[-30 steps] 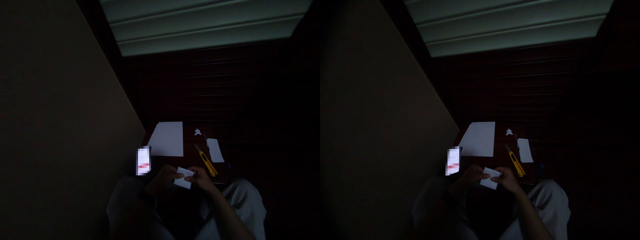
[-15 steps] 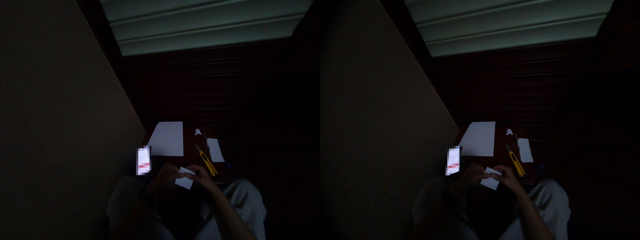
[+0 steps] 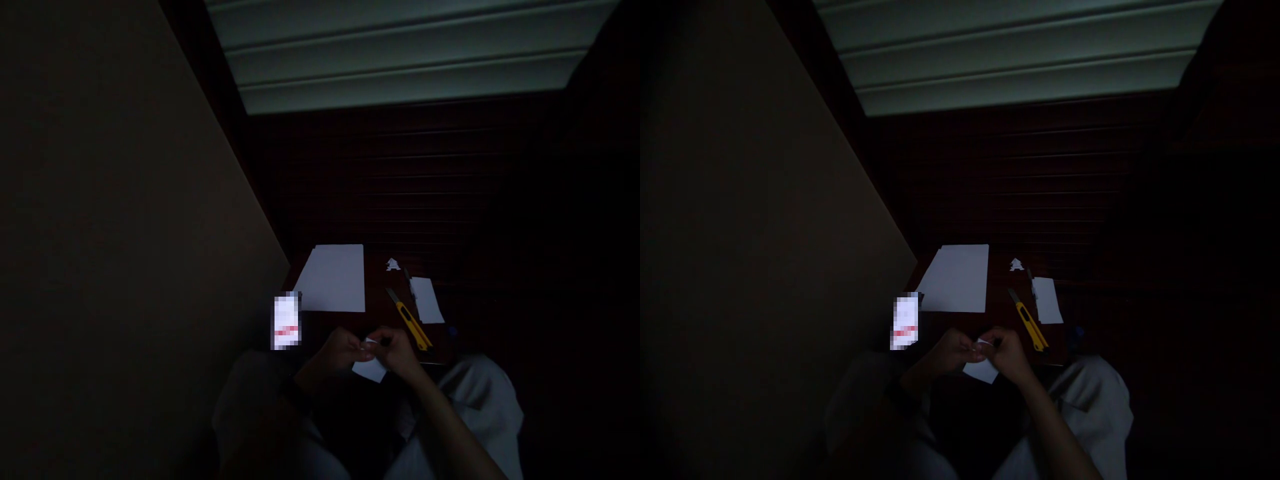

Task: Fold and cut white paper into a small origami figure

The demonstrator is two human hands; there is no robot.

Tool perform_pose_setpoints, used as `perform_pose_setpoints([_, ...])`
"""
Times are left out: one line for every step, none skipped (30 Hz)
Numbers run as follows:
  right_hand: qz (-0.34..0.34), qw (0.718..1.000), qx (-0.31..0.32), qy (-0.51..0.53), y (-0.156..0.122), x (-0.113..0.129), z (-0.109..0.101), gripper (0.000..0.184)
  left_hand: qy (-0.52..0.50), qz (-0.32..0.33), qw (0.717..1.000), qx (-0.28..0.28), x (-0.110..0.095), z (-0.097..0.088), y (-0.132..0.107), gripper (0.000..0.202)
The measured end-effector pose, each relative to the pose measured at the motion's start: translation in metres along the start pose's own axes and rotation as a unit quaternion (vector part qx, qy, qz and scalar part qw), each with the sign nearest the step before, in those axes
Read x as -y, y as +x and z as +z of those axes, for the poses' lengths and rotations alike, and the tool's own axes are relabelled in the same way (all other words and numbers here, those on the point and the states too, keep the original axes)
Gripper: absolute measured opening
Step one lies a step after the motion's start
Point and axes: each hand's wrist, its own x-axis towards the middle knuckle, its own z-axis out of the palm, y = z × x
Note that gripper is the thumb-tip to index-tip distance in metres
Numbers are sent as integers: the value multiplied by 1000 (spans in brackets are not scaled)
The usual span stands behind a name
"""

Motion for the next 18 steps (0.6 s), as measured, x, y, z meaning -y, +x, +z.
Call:
perform_pose_setpoints([0, 1000, -2, -4, -1, 1, 0, 11, -2, -2, 1000, 1, 0, 0, 0, 38])
perform_pose_setpoints([0, 1000, -3, -6, -1, 2, 1, 10, -2, -4, 1000, 3, -1, 0, -1, 37])
perform_pose_setpoints([0, 1000, -5, -9, -2, 3, 1, 9, -4, -5, 1000, 6, -2, 0, -1, 37])
perform_pose_setpoints([0, 1000, -4, -11, -2, 4, 1, 9, -8, -5, 1000, 9, -2, 0, -1, 37])
perform_pose_setpoints([-3, 1000, -4, -14, -2, 6, 1, 8, -15, -3, 1000, 15, -3, 0, -2, 37])
perform_pose_setpoints([-9, 1000, -1, -17, -2, 7, 0, 7, -21, 1, 1000, 20, -3, 0, -2, 38])
perform_pose_setpoints([-16, 1000, 4, -19, -2, 9, -1, 6, -27, 5, 999, 24, -4, 0, -3, 38])
perform_pose_setpoints([-25, 999, 12, -23, -2, 12, -2, 6, -30, 8, 999, 27, -4, 0, -3, 38])
perform_pose_setpoints([-32, 999, 21, -27, -2, 14, -3, 6, -27, 9, 999, 29, -5, -1, -4, 38])
perform_pose_setpoints([-37, 998, 30, -33, -2, 16, -4, 6, -18, 9, 999, 29, -5, -1, -4, 39])
perform_pose_setpoints([-38, 998, 34, -41, -2, 18, -5, 6, -5, 10, 1000, 27, -5, -1, -5, 39])
perform_pose_setpoints([-35, 998, 37, -48, -2, 19, -6, 6, 11, 11, 1000, 24, -5, -1, -5, 40])
perform_pose_setpoints([-29, 997, 36, -55, -2, 20, -6, 6, 26, 12, 999, 22, -5, -2, -6, 41])
perform_pose_setpoints([-22, 998, 31, -59, -2, 20, -5, 6, 37, 13, 999, 19, -5, -2, -6, 41])
perform_pose_setpoints([-13, 998, 25, -60, -2, 19, -4, 5, 43, 15, 999, 18, -5, -2, -6, 42])
perform_pose_setpoints([-5, 998, 17, -58, -2, 17, -3, 5, 45, 17, 999, 17, -5, -2, -6, 43])
perform_pose_setpoints([1, 998, 11, -54, -2, 15, -2, 4, 45, 17, 999, 20, -5, -2, -6, 43])
perform_pose_setpoints([5, 999, 6, -50, -3, 13, -1, 4, 45, 17, 999, 23, -6, -2, -6, 43])
